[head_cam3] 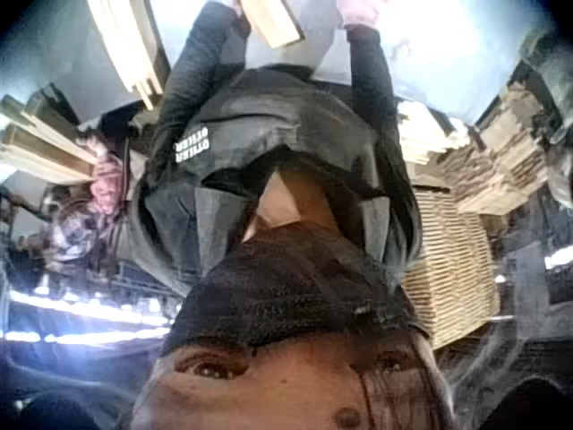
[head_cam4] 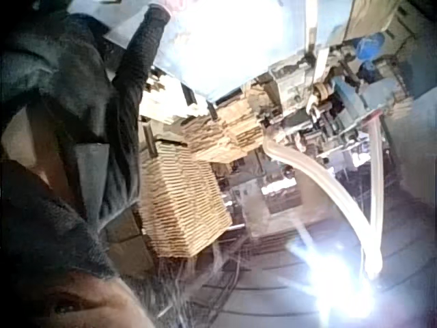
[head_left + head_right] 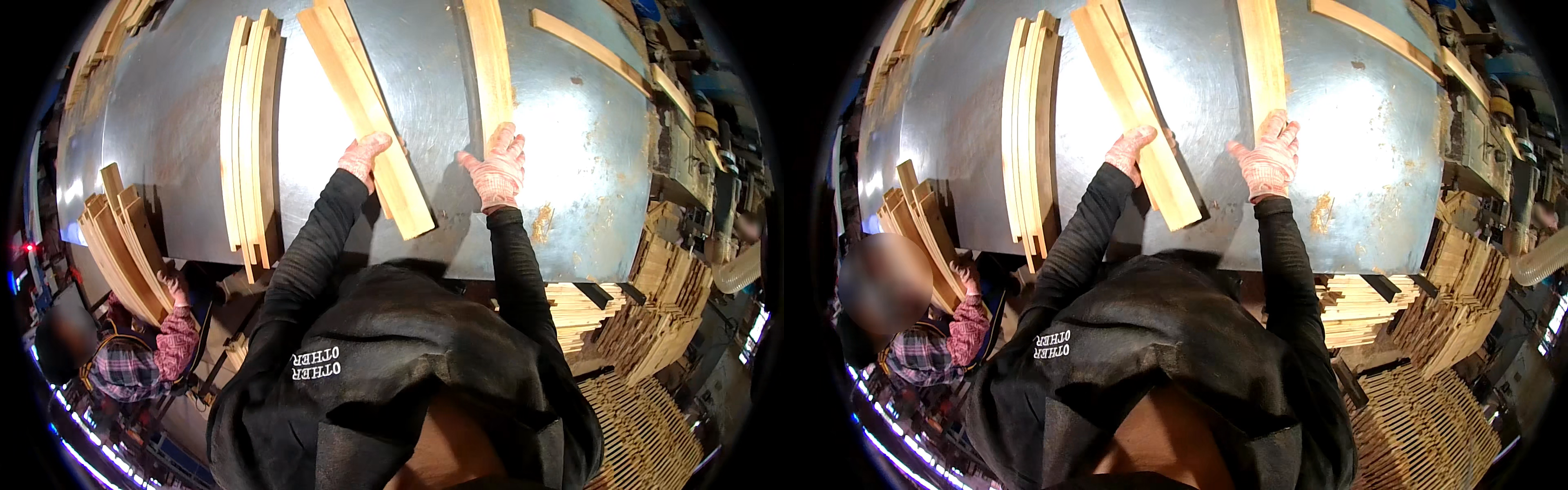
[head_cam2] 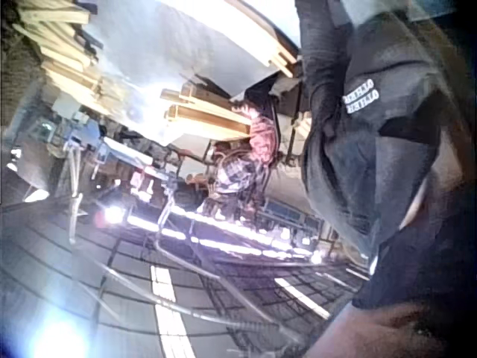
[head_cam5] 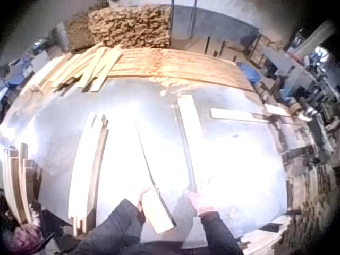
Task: The person repeatedly picks up thin wooden planks from a metal worktable and stacks them into neat piles. The person handles the planks one at a time or in small groups, aligning them and placing them into growing stacks on the table.
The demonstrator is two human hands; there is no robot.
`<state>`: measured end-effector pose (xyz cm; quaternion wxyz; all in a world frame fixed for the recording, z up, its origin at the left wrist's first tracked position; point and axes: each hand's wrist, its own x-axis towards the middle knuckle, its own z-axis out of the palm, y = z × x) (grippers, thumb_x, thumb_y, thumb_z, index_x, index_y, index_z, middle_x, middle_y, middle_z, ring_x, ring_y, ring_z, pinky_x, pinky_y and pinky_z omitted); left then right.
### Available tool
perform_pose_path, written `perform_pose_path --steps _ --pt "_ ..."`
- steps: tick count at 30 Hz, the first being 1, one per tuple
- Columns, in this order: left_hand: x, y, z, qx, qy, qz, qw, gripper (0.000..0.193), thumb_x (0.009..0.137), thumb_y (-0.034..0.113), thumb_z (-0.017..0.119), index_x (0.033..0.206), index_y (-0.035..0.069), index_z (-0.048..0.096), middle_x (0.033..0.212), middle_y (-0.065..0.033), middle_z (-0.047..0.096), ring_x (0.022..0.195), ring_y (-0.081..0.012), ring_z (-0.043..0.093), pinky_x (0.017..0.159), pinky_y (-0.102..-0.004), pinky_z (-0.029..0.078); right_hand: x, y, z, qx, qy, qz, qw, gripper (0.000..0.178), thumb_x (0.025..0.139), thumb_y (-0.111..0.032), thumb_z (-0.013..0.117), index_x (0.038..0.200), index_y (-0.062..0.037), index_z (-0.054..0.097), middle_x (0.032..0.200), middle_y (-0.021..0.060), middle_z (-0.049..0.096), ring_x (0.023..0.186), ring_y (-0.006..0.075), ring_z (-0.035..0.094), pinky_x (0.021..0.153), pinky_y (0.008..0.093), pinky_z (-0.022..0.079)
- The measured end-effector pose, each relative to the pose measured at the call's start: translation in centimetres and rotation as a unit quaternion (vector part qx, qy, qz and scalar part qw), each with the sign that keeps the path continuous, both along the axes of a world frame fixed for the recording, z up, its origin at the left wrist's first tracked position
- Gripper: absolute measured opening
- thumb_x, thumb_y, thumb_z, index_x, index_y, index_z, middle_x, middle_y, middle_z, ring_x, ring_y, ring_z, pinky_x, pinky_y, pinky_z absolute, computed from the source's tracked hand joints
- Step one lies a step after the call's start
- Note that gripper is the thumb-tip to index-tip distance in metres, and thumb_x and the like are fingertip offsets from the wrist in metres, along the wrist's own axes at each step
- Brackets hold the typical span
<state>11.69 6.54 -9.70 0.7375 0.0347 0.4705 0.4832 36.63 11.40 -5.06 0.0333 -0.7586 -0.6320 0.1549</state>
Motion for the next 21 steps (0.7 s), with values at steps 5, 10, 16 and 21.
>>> perform_pose_path --steps 5,10,16,21 --pt "0.4 -1.5 -1.8 -0.023 0.173 0.048 0.983 0.030 0.083 0.017 0.074 0.104 -0.001 0.062 0.095 -0.0127 0.067 0.092 -0.0258 0.064 0.084 -0.0400 0.053 3.1 1.3 -0.9 -0.103 0.387 -0.020 0.916 0.093 0.074 -0.033 0.080 0.141 0.0077 0.030 0.133 0.0278 0.046 0.121 0.0400 0.050 0.095 0.0505 0.048" --pt "-3.1 -0.8 -2.2 0.007 0.325 -0.067 0.943 0.049 0.081 0.025 0.075 0.115 -0.005 0.057 0.112 -0.0151 0.065 0.103 -0.0249 0.059 0.093 -0.0357 0.046 2.1 -1.9 -0.2 -0.267 0.897 -0.103 0.337 0.073 0.073 -0.019 0.077 0.131 0.0074 0.042 0.117 0.0212 0.057 0.099 0.0330 0.064 0.084 0.0441 0.058" --pt "-5.6 3.6 1.9 -0.060 0.527 -0.182 0.828 0.073 0.081 0.048 0.068 0.125 -0.007 0.052 0.120 -0.0246 0.062 0.113 -0.0344 0.060 0.098 -0.0393 0.046 -2.7 -4.2 0.5 -0.325 0.717 -0.116 0.605 0.064 0.079 -0.021 0.076 0.128 0.0064 0.047 0.113 0.0175 0.061 0.094 0.0265 0.063 0.081 0.0407 0.058" --pt "-3.1 5.5 3.4 -0.087 0.628 -0.288 0.717 0.095 0.080 0.071 0.055 0.136 -0.005 0.045 0.134 -0.0264 0.053 0.127 -0.0366 0.051 0.105 -0.0422 0.041 -6.1 -4.9 -0.2 -0.310 0.591 -0.047 0.743 0.035 0.089 -0.018 0.067 0.114 0.0039 0.058 0.097 0.0139 0.068 0.085 0.0272 0.068 0.074 0.0379 0.059"
